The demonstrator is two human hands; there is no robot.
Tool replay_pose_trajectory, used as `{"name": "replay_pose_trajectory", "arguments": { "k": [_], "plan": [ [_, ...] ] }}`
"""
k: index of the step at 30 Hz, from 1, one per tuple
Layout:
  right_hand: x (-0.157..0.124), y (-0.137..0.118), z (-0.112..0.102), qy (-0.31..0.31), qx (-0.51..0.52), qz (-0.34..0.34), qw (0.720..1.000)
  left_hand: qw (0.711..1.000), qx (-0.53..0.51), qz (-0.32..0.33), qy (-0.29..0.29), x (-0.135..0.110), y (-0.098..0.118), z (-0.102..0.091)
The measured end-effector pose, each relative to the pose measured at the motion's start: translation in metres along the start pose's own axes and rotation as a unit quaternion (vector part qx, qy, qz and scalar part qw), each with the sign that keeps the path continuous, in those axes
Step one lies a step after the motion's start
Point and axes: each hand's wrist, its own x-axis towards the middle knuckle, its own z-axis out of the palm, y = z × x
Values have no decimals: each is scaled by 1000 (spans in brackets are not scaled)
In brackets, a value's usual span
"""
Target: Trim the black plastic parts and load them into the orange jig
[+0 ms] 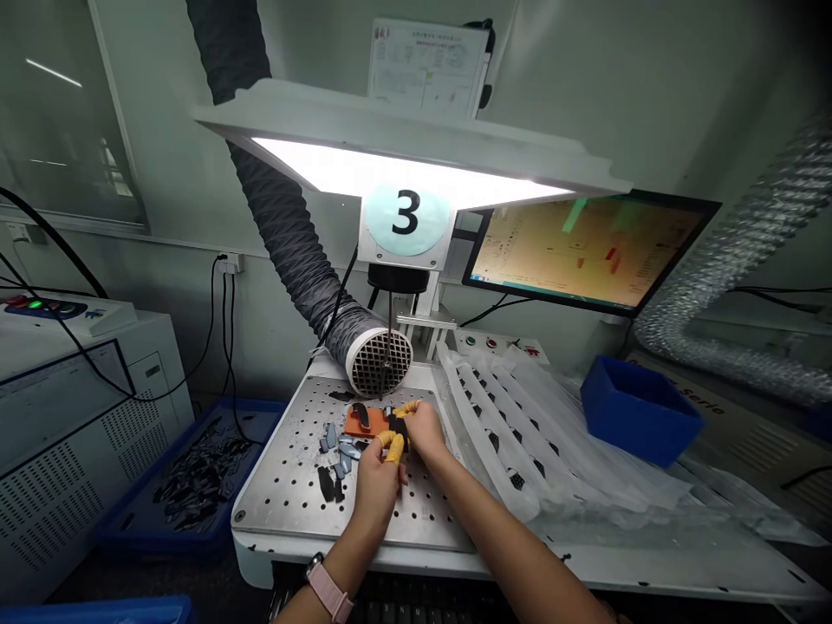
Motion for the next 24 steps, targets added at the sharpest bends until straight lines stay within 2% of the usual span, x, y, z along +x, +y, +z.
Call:
{"name": "replay_pose_trajectory", "arguments": {
  "k": [4, 9, 12, 14, 18, 24],
  "plan": [
    [-10, -6, -13, -41, 69, 18, 997, 1000, 3, -15, 21, -1, 3, 2],
    [-36, -4, -34, -145, 130, 36, 980, 1000, -10, -15, -25, -4, 3, 3],
    [-45, -1, -40, -165, 159, 31, 973, 1000, -17, -11, -17, -3, 1, 2],
    [-48, 0, -41, -163, 169, 0, 972, 1000, -15, -6, -12, -2, -1, 2],
    [-43, 2, -38, -163, 149, -105, 970, 999, 22, -15, -22, 1, -4, 1],
    [-2, 10, -17, -47, 127, -171, 976, 998, 11, -48, -37, 2, -3, 1]
  ]
}}
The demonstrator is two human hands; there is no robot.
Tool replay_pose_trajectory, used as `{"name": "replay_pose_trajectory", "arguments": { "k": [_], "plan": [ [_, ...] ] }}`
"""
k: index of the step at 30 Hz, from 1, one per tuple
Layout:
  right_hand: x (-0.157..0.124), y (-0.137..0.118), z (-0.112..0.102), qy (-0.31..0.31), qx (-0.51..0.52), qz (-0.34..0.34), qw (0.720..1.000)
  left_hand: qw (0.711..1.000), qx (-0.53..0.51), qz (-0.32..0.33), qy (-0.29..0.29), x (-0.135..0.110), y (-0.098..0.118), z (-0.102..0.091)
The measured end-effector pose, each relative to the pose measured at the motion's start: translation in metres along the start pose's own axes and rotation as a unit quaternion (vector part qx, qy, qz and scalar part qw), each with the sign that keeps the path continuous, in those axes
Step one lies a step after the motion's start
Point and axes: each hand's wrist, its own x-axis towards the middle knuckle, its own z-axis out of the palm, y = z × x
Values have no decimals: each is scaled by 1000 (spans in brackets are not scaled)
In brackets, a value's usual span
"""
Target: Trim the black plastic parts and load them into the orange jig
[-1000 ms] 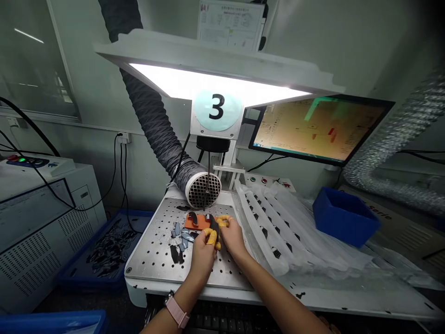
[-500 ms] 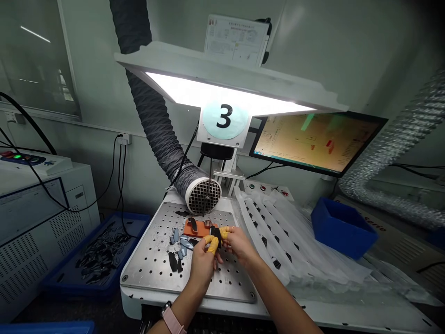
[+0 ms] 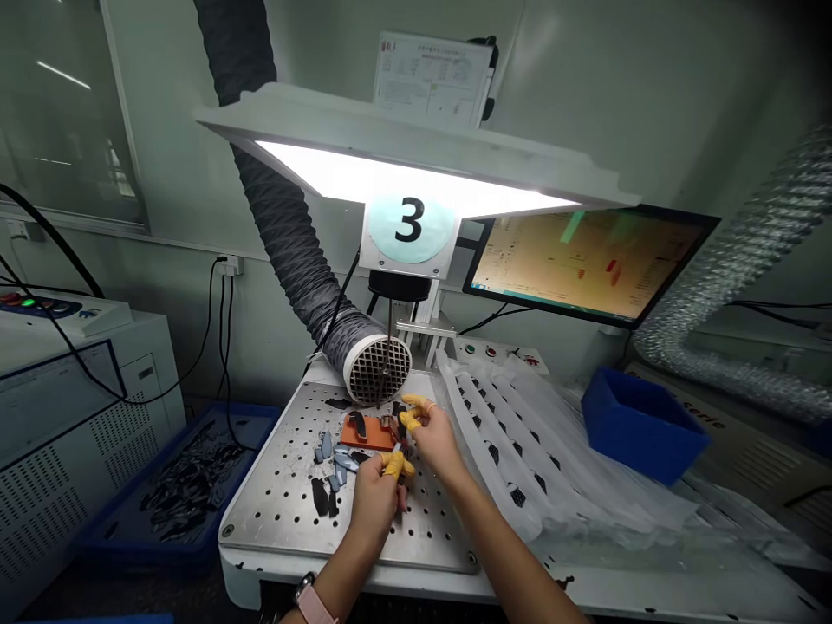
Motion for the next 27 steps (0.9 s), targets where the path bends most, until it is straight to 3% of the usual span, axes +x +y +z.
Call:
{"name": "replay_pose_trajectory", "arguments": {
  "k": [4, 8, 20, 27],
  "plan": [
    [15, 26, 11, -19, 3, 14, 1000, 999, -36, 18, -12, 0, -3, 1],
    [14, 39, 14, -40, -8, 6, 999, 1000, -6, 12, -20, -4, -2, 3],
    [8, 35, 10, -47, -127, -41, 990, 999, 24, 27, -4, -11, 2, 5],
    [5, 38, 9, -37, -84, -25, 995, 1000, 25, 18, -3, -15, 6, 6]
  ]
}}
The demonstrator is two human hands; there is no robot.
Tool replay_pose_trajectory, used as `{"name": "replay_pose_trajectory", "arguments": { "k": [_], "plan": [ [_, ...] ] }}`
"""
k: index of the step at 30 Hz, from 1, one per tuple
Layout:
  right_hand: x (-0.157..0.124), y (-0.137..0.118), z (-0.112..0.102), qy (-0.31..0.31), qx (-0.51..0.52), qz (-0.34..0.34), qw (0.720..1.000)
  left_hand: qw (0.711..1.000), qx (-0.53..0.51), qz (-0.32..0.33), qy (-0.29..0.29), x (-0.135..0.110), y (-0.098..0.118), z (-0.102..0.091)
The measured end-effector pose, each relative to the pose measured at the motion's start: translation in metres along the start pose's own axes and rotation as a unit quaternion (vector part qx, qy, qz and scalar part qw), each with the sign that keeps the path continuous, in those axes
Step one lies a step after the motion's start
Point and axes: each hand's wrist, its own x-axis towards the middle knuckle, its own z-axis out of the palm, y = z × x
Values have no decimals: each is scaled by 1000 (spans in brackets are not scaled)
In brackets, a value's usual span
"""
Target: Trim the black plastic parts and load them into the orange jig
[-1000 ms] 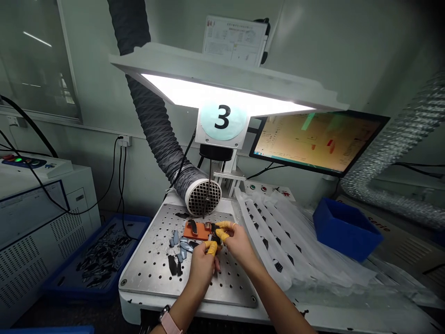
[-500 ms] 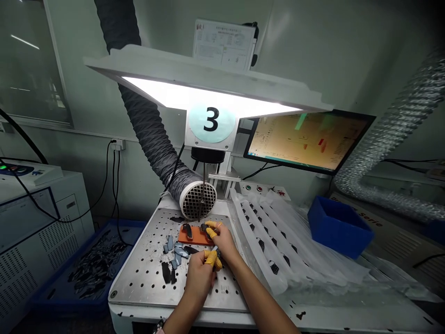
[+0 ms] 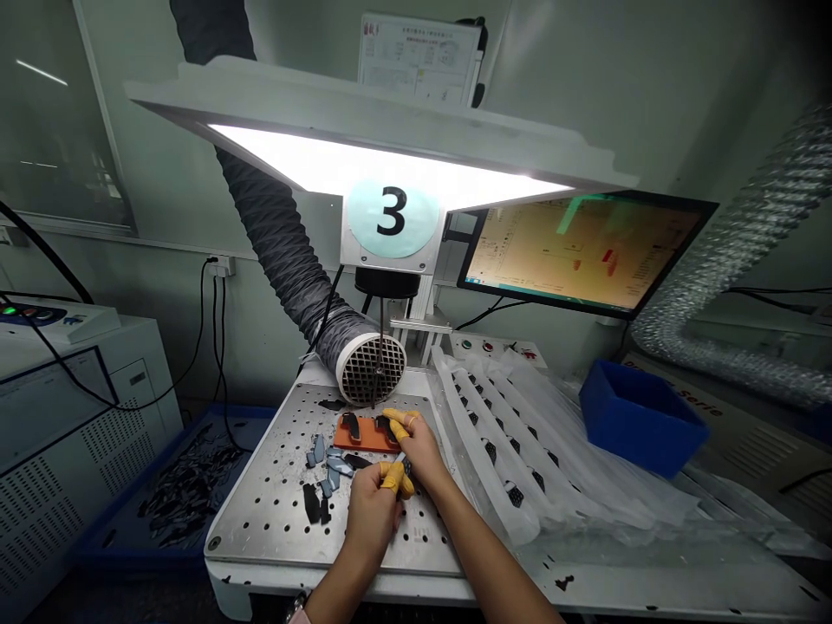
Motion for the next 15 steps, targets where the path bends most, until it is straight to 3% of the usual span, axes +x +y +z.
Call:
{"name": "replay_pose_trajectory", "arguments": {
  "k": [7, 15],
  "plan": [
    [-4, 1, -1, -13, 37, 31, 999, 1000, -21, -1, -10, 5, -5, -2],
    [-6, -13, -8, -23, -24, 11, 999, 999, -37, 2, 2, 5, -6, -3]
  ]
}}
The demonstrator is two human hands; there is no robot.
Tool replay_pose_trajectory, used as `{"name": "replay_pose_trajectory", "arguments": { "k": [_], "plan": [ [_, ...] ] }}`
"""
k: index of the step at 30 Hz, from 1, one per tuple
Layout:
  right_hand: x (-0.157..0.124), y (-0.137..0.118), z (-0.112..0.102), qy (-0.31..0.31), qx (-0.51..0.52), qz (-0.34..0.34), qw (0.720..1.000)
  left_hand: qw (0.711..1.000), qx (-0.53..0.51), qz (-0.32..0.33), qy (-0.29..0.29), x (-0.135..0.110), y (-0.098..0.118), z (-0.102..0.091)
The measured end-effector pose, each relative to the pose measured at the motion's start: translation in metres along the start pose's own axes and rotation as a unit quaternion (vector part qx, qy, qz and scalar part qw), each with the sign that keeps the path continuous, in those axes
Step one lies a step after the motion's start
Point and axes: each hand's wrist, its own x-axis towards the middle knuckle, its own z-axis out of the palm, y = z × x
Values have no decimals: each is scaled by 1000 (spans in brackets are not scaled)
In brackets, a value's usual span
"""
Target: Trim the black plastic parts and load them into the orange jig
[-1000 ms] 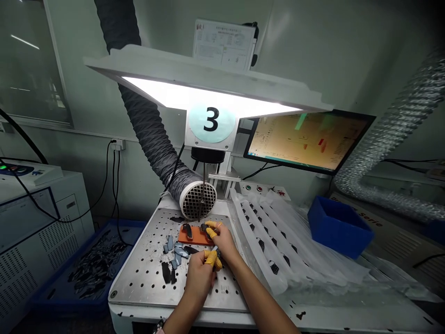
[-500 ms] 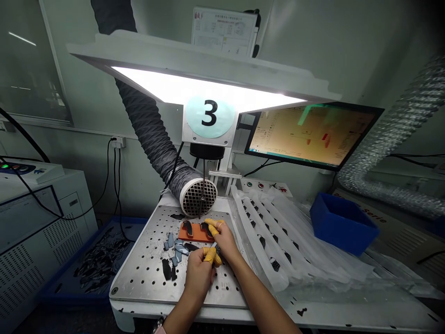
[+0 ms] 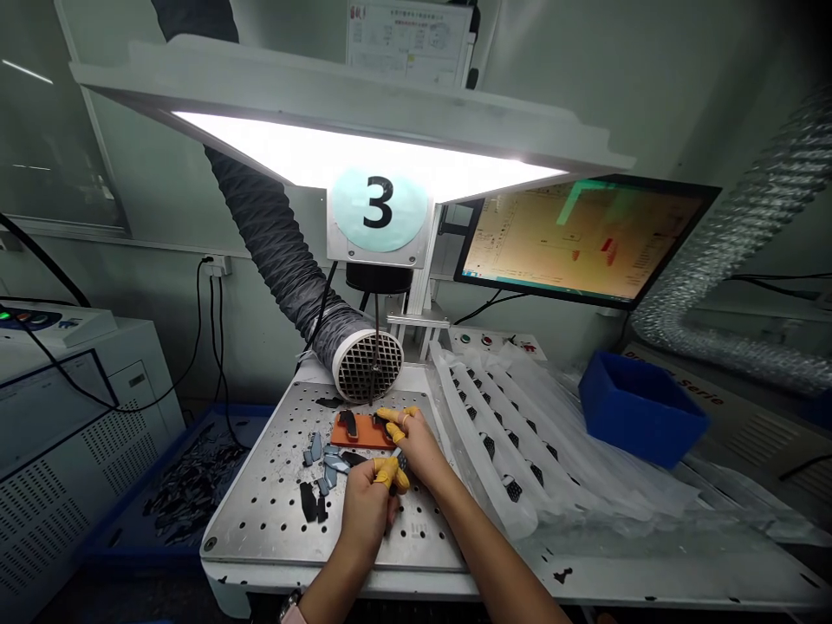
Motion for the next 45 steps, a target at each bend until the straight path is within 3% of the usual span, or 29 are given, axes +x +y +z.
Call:
{"name": "replay_pose_trajectory", "arguments": {
  "k": [7, 11, 14, 16, 20, 23, 25, 28, 33, 36, 38, 42, 45],
  "plan": [
    [-6, -8, -1, 1, -25, 3, 1000, 1000, 0, -1, 3, 3, -3, 0],
    [-9, -10, -4, -15, -57, -38, 998, 1000, 1, 9, 8, 1, 0, 1],
    [-14, -15, -8, 47, -56, -36, 997, 1000, 10, 8, 28, -1, 6, 2],
    [-20, -21, -11, 70, -13, 6, 997, 999, 20, 13, 43, -3, 7, 3],
    [-32, -31, -14, -44, 100, 113, 988, 997, 55, 31, 37, -4, 1, 3],
    [-34, -38, -17, -28, 121, 93, 988, 986, 134, 95, 37, -8, 5, 3],
    [-31, -47, -22, 12, 125, 79, 989, 960, 226, 160, 43, -11, 18, -1],
    [-26, -71, -37, 25, 154, 70, 985, 896, 389, 212, 44, -16, 51, -16],
    [-28, -130, -70, 45, 185, 7, 982, 771, 608, 166, 91, -8, 89, -59],
    [-28, -157, -84, 69, 193, -34, 978, 701, 689, 173, 62, 4, 92, -91],
    [-26, -168, -89, 69, 223, -69, 970, 664, 725, 183, -1, 12, 88, -111],
    [-19, -183, -95, 72, 305, -139, 940, 642, 716, 242, -125, 23, 71, -140],
    [-17, -195, -98, 79, 345, -178, 918, 630, 712, 294, -102, 29, 55, -152]
  ]
}}
